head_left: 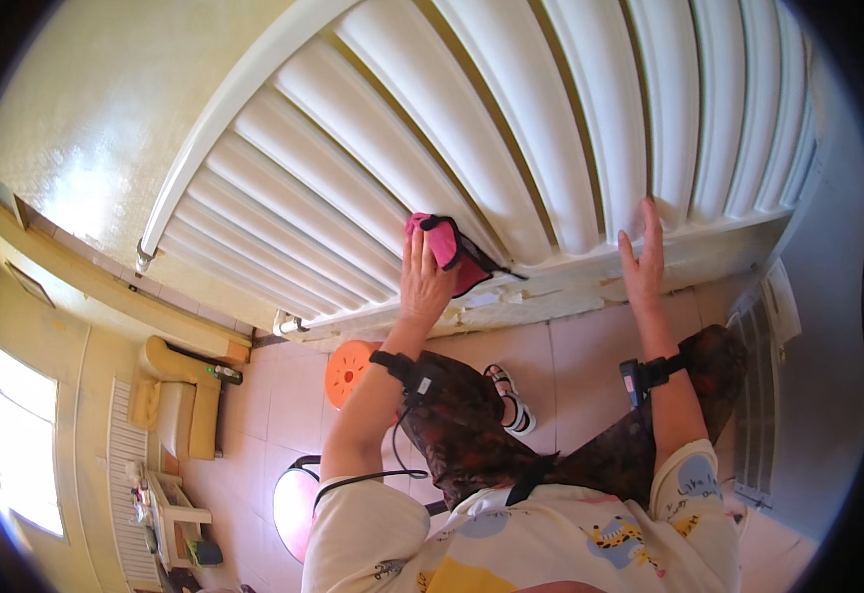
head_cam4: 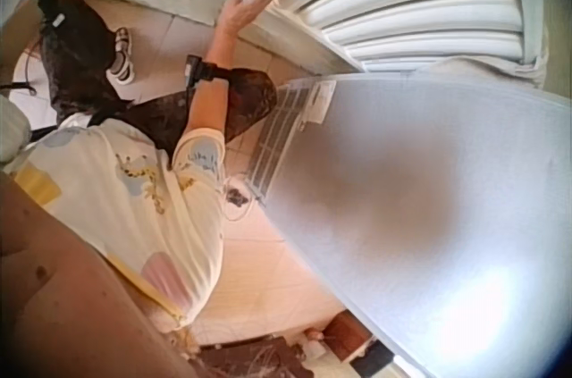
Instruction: The person cleans a white radiator using a pink cloth, wiping the vertical segments and the top surfaces.
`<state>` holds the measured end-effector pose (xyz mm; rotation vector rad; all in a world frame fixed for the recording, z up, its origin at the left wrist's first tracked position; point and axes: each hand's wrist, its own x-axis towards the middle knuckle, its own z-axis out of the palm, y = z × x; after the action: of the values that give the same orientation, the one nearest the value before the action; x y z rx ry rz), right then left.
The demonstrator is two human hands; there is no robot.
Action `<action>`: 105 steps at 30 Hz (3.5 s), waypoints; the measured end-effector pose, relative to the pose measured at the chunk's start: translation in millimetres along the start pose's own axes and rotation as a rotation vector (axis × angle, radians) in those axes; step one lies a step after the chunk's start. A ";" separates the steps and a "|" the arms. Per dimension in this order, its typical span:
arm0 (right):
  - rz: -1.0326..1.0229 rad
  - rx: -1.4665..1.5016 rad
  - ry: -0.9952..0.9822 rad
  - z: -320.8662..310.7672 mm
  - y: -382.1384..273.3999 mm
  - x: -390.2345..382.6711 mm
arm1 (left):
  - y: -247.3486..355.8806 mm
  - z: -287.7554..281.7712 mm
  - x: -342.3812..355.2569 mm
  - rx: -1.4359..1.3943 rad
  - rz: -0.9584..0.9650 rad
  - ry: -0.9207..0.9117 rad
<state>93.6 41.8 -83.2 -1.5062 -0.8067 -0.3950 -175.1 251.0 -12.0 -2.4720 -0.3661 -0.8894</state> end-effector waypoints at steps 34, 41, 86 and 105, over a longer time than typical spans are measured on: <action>-0.023 -0.045 0.010 -5.9 17.0 -4.2 | 3.0 13.9 63.0 0.183 0.306 0.106; -0.066 -0.064 0.033 -4.4 23.9 -6.9 | 28.8 35.6 13.2 0.104 0.664 -0.476; 0.138 0.010 0.045 -12.0 11.2 -9.8 | 38.7 -42.3 241.0 0.181 0.142 0.575; 0.203 0.067 0.018 -17.6 19.1 -14.7 | 62.7 -7.6 171.1 0.316 0.837 -0.140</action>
<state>100.5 22.5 -104.8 -1.5036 -0.6395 -0.2284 -25.2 208.4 82.8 -2.0813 0.4374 -0.2757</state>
